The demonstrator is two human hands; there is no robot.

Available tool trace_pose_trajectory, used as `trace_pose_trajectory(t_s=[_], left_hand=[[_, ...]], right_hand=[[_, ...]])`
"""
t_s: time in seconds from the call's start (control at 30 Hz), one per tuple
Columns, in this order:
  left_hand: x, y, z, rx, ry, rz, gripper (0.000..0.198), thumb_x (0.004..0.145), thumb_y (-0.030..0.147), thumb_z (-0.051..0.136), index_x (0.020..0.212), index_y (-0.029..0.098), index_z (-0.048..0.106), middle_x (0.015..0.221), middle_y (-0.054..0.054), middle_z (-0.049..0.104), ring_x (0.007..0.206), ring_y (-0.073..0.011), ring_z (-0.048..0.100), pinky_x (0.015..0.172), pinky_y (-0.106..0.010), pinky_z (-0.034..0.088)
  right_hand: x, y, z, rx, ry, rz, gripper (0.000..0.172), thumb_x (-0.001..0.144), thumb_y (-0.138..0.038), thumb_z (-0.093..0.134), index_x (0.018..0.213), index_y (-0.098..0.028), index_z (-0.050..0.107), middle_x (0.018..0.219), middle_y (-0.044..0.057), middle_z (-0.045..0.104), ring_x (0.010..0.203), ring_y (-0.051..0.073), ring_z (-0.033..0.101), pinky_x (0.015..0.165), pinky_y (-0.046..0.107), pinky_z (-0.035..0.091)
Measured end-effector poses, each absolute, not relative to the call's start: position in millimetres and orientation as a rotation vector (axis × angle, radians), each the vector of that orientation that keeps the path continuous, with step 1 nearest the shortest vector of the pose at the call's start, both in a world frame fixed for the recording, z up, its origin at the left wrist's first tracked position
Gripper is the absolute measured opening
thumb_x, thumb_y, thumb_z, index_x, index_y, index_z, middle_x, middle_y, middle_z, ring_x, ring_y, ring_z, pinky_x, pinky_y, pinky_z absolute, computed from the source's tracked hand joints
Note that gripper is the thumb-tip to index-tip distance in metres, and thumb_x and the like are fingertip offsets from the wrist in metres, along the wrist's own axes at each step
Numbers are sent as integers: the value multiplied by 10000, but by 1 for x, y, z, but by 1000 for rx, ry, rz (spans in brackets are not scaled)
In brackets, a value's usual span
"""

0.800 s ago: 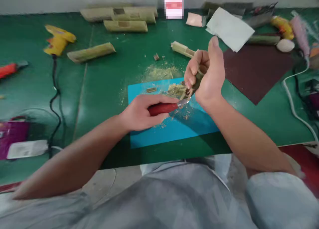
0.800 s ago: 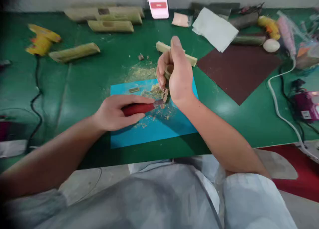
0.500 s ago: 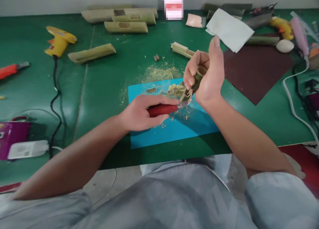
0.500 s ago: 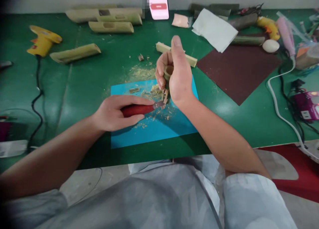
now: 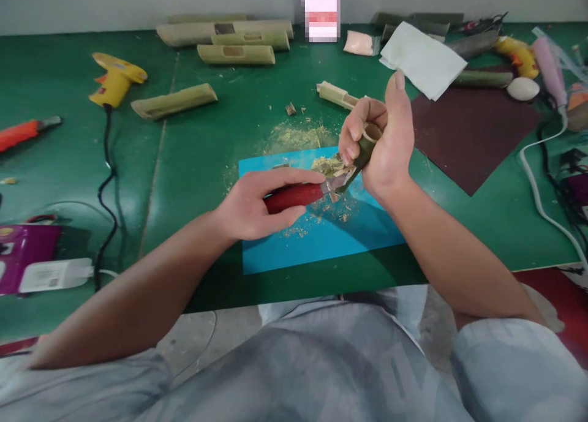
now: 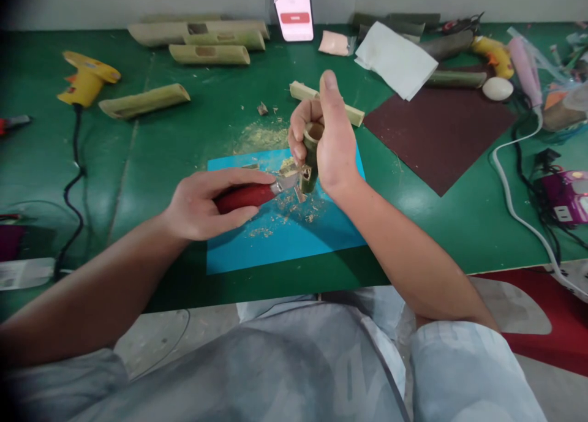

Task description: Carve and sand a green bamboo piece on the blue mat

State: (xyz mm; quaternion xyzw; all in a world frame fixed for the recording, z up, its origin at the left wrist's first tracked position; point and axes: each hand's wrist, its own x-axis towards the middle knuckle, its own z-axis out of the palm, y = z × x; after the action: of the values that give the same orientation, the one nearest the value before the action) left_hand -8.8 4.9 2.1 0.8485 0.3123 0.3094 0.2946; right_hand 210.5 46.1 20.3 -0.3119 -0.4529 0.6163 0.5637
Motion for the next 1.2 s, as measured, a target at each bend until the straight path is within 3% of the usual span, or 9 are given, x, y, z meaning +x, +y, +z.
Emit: trace_pose_trajectory(t_s=[0.13,0.27,0.43,0.53,0.7,0.93,1.07,1.2], left_hand=[[-11,6,-4,2298,822,962,508,815,298,712,1313,260,623,1145,-59,731,891,-201,718,774,-280,576],[-2,5,-13,1989,871,1245,509,811,381,738,1285,294,572,939,-18,701,714,-152,671,653,-287,557],[17,-6,-7,1804,1199,1235,344,704,326,847,984,249,663,675,55,577,569,-96,516,566,-252,455],[27,-15,2,1926,1479,1077,233,704,338,832,878,238,714,711,33,650,636,-136,584,645,-296,485],[34,-17,3,2027,1556,1013,209,758,360,772,938,271,715,881,13,737,804,-203,675,750,-347,540],[27,-14,-4,2120,1480,1099,127,857,356,662,818,235,667,768,19,699,704,-172,638,667,-320,525],[23,-14,-2,2153,1465,1117,152,862,361,647,774,237,644,727,23,671,678,-161,617,631,-307,514],[13,-4,-4,2148,1529,1108,186,809,391,715,909,243,664,831,-1,695,741,-185,639,672,-328,525]], right_hand=[[212,47,20,-750,-1046,1418,661,758,-896,425,534,-276,455,487,-9,408,464,164,383,496,348,384],[213,46,19,-746,-1062,1397,646,818,-863,373,577,-266,437,520,-18,402,510,152,419,528,346,425],[207,40,22,-679,-984,1400,612,872,-804,364,615,-253,438,568,-24,386,553,143,440,581,340,454],[200,36,23,-619,-912,1420,598,896,-775,366,632,-259,516,591,-10,422,572,166,446,598,346,453],[191,31,18,-656,-892,1463,598,906,-760,333,641,-258,520,615,-3,444,605,178,473,637,351,476],[189,29,12,-595,-907,1498,552,885,-756,401,646,-275,528,623,4,433,595,191,469,605,370,451],[194,32,12,-701,-957,1476,584,784,-845,464,653,-278,417,557,-20,392,575,183,465,569,367,437],[200,35,17,-683,-984,1415,614,801,-862,398,627,-273,407,511,-34,348,480,153,396,505,352,390]])
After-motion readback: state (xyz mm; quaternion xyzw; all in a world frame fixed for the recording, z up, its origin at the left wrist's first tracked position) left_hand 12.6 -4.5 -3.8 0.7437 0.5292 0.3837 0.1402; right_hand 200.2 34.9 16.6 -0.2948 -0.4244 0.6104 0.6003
